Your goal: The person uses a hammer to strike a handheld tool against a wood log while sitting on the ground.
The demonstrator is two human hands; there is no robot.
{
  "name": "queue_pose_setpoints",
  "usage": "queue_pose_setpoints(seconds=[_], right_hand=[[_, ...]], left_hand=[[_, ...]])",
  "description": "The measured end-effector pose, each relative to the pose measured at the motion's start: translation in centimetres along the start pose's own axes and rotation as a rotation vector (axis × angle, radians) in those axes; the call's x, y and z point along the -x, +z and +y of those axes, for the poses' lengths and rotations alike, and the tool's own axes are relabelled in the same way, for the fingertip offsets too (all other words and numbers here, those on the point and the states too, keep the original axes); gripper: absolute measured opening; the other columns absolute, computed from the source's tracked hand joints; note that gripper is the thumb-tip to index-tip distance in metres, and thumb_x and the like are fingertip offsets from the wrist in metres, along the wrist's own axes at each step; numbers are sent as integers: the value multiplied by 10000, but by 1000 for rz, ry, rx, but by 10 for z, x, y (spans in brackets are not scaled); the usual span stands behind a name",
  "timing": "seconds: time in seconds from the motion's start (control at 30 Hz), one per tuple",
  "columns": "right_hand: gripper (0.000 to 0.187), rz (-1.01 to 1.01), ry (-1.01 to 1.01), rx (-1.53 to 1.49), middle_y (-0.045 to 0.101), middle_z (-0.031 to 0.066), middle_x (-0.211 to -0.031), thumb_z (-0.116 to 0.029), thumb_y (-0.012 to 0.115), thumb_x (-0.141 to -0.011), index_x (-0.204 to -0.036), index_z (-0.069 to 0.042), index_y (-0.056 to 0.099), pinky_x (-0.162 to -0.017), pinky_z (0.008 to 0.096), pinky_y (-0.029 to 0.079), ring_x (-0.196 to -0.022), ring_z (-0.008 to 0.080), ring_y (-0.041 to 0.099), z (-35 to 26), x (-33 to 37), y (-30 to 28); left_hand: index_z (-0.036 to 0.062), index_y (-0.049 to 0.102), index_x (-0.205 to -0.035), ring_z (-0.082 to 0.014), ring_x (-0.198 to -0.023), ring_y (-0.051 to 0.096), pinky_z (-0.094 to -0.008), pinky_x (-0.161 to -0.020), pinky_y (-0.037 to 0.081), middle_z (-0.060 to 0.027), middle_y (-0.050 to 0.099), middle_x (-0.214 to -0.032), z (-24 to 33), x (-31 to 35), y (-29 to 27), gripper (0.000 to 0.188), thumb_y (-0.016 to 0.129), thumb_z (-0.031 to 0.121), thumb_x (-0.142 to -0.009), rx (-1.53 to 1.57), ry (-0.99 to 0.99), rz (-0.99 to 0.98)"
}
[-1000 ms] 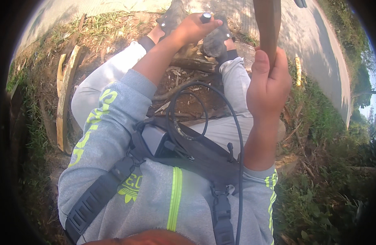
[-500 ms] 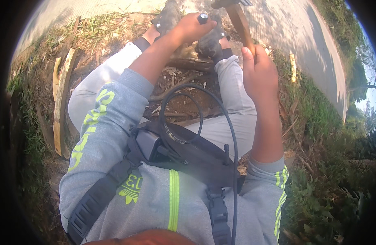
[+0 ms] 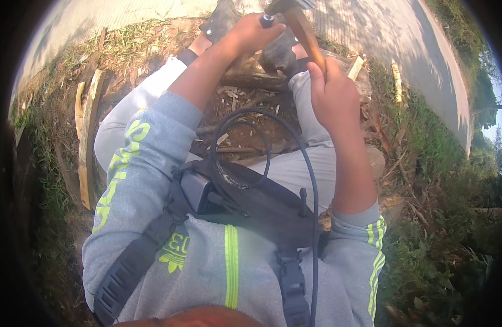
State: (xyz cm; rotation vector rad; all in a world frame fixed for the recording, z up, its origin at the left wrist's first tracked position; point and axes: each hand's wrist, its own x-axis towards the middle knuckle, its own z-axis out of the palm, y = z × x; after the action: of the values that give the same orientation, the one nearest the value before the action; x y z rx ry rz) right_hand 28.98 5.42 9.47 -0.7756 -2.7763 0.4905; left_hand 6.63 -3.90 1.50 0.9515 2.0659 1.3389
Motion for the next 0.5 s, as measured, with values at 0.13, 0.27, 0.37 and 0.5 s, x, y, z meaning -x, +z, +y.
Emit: queue_pose_setpoints(seconds=[0.13,0.27,0.37,0.5], right_hand=[[361,180,74,-394,673,204,-791,-413,545,-1080,-1148,-73,645,-687,492,500,-779,434,678,-11,13,-10],[341,19,71,-71,685,174,-783,-377,574,-1078,-1143,-52,650,-668,436,500,-743,373,696,2,9,8],[369,208,43,-315,672,155,-783,-397,556,-1084,-1139,-41,637,-676,429,496,-718,321,667,-3,20,6],[392,189,-21,-205,635,79,-740,-409,554,-1091,-1084,-24,627,-631,366,472,-665,192,601,9,17,23]], left_hand=[[63,699,-838,-222,-629,613,-392,-629,511,-81,659,-694,-12,-3,7,374,690,416,-961,-70,140,57],[73,655,-775,-127,-561,549,-342,-529,491,-15,574,-631,-10,-3,6,400,695,420,-969,-21,156,49],[83,657,-772,-114,-593,569,-329,-561,491,1,601,-658,-5,-4,3,399,691,431,-964,-74,122,37],[41,716,-900,-274,-670,662,-437,-654,520,-176,698,-735,-18,-14,6,284,681,317,-954,-30,144,110]])
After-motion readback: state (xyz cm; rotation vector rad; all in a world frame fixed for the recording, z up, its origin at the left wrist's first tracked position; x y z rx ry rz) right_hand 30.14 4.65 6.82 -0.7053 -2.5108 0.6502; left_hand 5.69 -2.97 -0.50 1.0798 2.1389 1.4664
